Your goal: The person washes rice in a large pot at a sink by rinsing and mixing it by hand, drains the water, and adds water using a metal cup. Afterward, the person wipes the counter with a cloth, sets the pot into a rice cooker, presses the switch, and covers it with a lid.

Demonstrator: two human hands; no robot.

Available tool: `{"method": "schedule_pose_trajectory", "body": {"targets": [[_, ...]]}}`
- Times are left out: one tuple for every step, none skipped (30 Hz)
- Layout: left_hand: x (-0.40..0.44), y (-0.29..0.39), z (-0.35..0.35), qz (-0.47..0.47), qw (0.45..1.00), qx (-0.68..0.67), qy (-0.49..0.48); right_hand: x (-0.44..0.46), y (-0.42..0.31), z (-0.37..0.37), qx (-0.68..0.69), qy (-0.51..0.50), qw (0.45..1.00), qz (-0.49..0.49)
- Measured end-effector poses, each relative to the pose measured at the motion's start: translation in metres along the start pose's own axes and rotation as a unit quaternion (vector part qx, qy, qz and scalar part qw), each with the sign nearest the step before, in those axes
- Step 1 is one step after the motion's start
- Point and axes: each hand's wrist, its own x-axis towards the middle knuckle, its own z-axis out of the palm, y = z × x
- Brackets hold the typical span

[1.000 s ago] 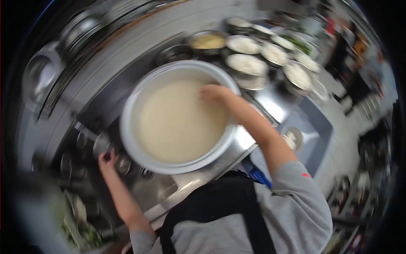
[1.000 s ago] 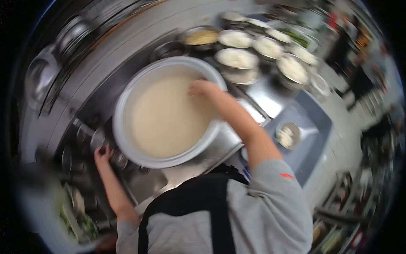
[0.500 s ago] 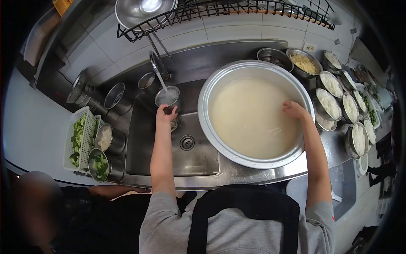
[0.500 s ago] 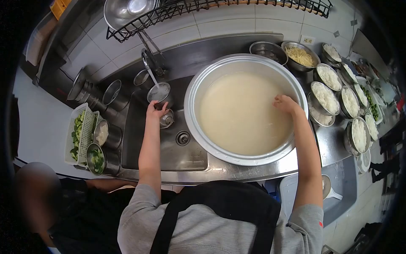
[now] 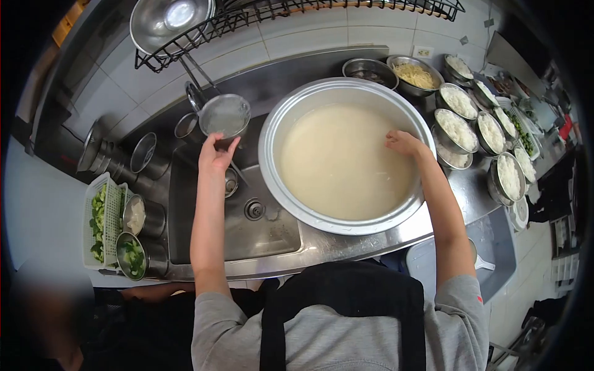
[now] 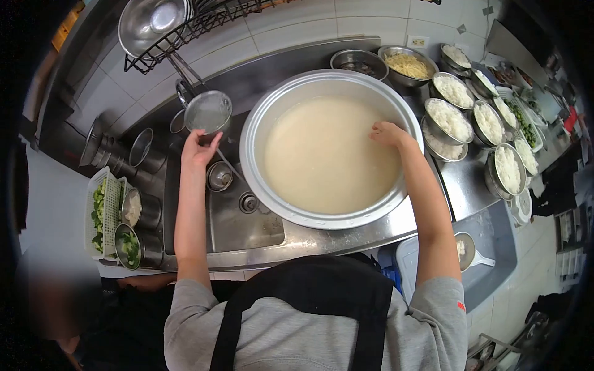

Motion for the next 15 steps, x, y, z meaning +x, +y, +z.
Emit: {"method": "schedule_pose_trajectory", "body": {"targets": [[-0.009, -0.004, 0.013, 0.015, 0.999, 0.037, -0.032, 0.001, 0.0, 0.0, 0.001, 0.002, 1.0, 0.002], [-0.014, -0.009, 0.023, 0.031, 0.995, 0.072, -0.064, 0.001, 0.0, 0.0, 0.001, 0.002, 1.0, 0.003], [-0.018, -0.017, 0.03, 0.029, 0.995, 0.068, -0.061, -0.002, -0.001, -0.001, -0.003, -0.001, 1.0, 0.005], [-0.022, -0.025, 0.038, 0.073, 0.991, 0.1, -0.061, -0.004, -0.004, -0.003, 0.011, -0.007, 1.0, 0.009], [-0.024, -0.033, 0.044, 0.118, 0.983, 0.131, -0.06, -0.005, -0.006, -0.005, 0.026, -0.013, 1.0, 0.011], [-0.027, -0.038, 0.048, 0.116, 0.977, 0.143, -0.108, -0.005, -0.006, -0.004, 0.024, -0.015, 1.0, 0.009], [-0.032, -0.046, 0.051, 0.143, 0.971, 0.166, -0.096, -0.006, -0.007, -0.004, 0.015, -0.008, 1.0, 0.01], [-0.042, -0.055, 0.058, 0.169, 0.964, 0.189, -0.085, -0.006, -0.007, -0.004, 0.007, -0.001, 1.0, 0.012], [-0.054, -0.063, 0.064, 0.187, 0.956, 0.208, -0.091, -0.005, -0.006, -0.003, 0.006, -0.001, 1.0, 0.01], [-0.064, -0.068, 0.068, 0.197, 0.945, 0.243, -0.093, -0.004, -0.005, -0.002, 0.01, 0.0, 1.0, 0.012], [-0.068, -0.075, 0.067, 0.215, 0.936, 0.256, -0.105, -0.005, -0.006, -0.003, 0.015, -0.001, 1.0, 0.015], [-0.069, -0.082, 0.064, 0.232, 0.927, 0.27, -0.115, -0.006, -0.007, -0.003, 0.015, -0.002, 1.0, 0.015], [-0.063, -0.089, 0.057, 0.231, 0.927, 0.271, -0.114, -0.007, -0.007, -0.003, 0.002, 0.005, 1.0, 0.009], [-0.063, -0.095, 0.054, 0.338, 0.862, 0.358, -0.124, -0.007, -0.007, -0.003, -0.012, 0.012, 1.0, 0.004], [-0.062, -0.099, 0.051, 0.435, 0.776, 0.436, -0.132, -0.008, -0.008, -0.003, -0.011, 0.011, 1.0, 0.005]]}}
